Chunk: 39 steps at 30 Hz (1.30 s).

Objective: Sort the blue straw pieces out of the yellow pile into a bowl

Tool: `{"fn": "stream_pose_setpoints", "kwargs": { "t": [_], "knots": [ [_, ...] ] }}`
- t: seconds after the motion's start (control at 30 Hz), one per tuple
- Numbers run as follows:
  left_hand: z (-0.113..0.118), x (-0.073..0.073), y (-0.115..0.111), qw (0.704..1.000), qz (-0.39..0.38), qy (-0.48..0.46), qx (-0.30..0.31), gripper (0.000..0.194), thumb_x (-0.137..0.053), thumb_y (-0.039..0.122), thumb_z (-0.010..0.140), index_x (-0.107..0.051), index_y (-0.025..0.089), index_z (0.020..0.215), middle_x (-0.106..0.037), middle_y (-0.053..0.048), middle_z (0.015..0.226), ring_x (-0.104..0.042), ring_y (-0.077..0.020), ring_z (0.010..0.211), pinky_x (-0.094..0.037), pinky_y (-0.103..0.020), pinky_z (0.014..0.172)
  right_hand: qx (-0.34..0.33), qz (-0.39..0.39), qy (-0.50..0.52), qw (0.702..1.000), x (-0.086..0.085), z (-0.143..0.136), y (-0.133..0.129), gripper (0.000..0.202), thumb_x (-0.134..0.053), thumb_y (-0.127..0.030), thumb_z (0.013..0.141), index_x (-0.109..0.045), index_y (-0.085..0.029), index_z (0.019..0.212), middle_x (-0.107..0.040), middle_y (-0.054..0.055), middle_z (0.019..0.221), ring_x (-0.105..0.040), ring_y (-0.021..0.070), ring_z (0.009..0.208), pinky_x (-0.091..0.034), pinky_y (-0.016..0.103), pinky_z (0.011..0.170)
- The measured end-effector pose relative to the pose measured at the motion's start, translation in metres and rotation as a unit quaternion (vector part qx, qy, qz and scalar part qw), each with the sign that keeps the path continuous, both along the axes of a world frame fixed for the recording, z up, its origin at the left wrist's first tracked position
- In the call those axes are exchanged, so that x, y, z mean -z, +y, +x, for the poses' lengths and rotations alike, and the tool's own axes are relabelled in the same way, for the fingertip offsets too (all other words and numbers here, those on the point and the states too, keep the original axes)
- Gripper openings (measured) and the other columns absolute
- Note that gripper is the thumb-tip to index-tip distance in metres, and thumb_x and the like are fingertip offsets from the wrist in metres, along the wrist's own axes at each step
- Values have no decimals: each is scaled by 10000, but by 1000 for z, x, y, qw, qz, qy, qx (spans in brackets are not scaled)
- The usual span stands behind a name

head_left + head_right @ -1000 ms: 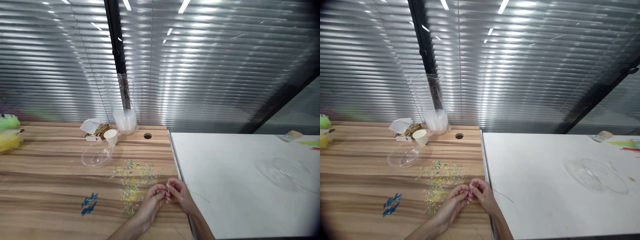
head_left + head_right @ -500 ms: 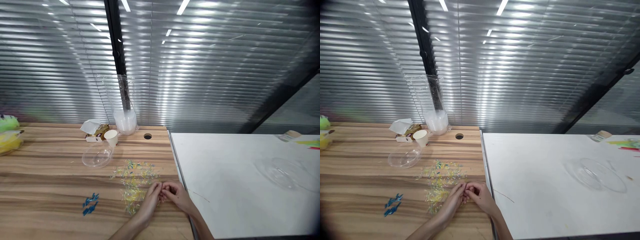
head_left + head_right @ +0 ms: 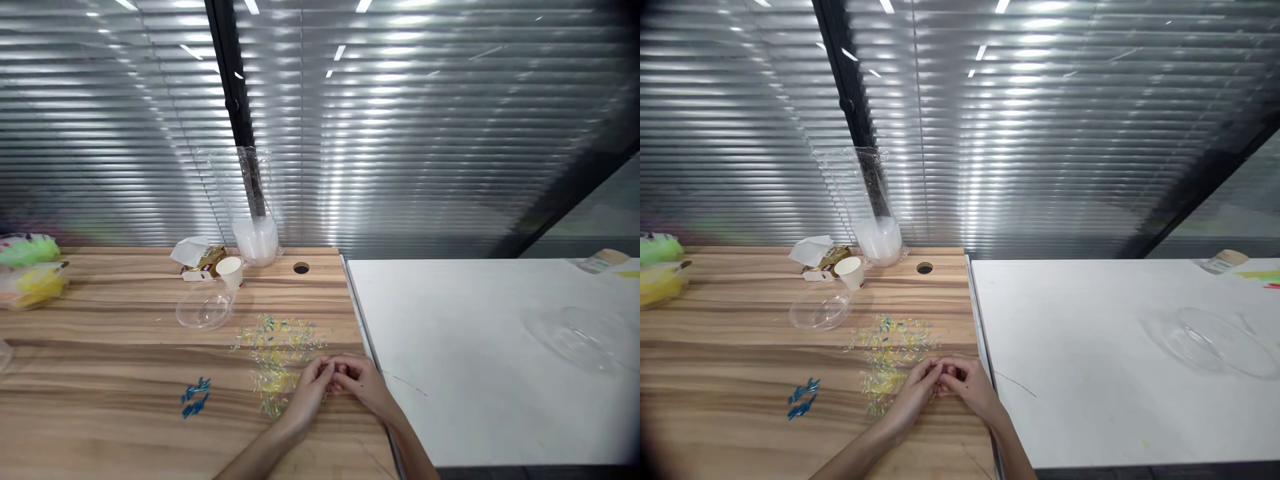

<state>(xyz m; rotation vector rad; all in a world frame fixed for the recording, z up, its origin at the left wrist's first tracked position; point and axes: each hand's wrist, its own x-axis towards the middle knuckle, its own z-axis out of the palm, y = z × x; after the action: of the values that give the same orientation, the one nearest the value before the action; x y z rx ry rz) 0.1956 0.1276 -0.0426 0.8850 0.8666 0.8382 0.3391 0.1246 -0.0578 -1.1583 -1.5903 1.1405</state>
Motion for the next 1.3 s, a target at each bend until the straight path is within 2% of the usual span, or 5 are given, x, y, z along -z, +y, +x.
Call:
{"fn": "stream_pose_setpoints", "kwargs": {
  "t": [0.37, 0.53, 0.77, 0.93, 1.3],
  "knots": [
    [-11, -11, 13, 994, 71, 88, 12, 297, -653, 431, 722, -692, 148, 800, -631, -45, 731, -526, -163, 691, -390, -257, 666, 6, 11, 10, 1000, -2, 0, -2, 228, -588, -348, 833, -693, -177, 942, -624, 19, 703, -550, 145, 652, -435, 254, 623],
    [-16, -10, 20, 995, 75, 61, -35, 364, -707, 454, 659, -690, 141, 844, -630, -33, 696, -524, -144, 635, -412, -261, 642, 68, 24, 18, 997, 3, 1, -2, 254, -564, -373, 849, -685, -170, 942, -682, 69, 894, -610, 180, 787, -472, 286, 703],
    [-18, -14, 23, 995, 63, 63, -53, 391, -734, 453, 637, -678, 129, 849, -658, -50, 714, -568, -142, 600, -443, -258, 590, 142, 115, -74, 980, -5, -2, -1, 207, -490, -284, 895, -668, -179, 879, -608, 65, 832, -565, 172, 788, -450, 286, 699],
    [-19, -14, 24, 996, 32, 56, -64, 479, -739, 511, 608, -656, 121, 874, -675, -59, 723, -600, -152, 570, -468, -269, 566, 119, 112, -121, 979, -2, -6, -1, 161, -521, -240, 871, -673, -193, 843, -573, 45, 791, -536, 157, 721, -429, 271, 643],
    [-31, -13, 37, 974, 54, 33, -216, 513, -703, 537, 655, -599, 131, 951, -624, 6, 642, -562, -103, 482, -426, -199, 437, 83, 86, -141, 983, 4, -4, -1, 54, -622, -200, 802, -675, -186, 801, -588, 37, 820, -551, 158, 756, -432, 258, 640]
  ]
}}
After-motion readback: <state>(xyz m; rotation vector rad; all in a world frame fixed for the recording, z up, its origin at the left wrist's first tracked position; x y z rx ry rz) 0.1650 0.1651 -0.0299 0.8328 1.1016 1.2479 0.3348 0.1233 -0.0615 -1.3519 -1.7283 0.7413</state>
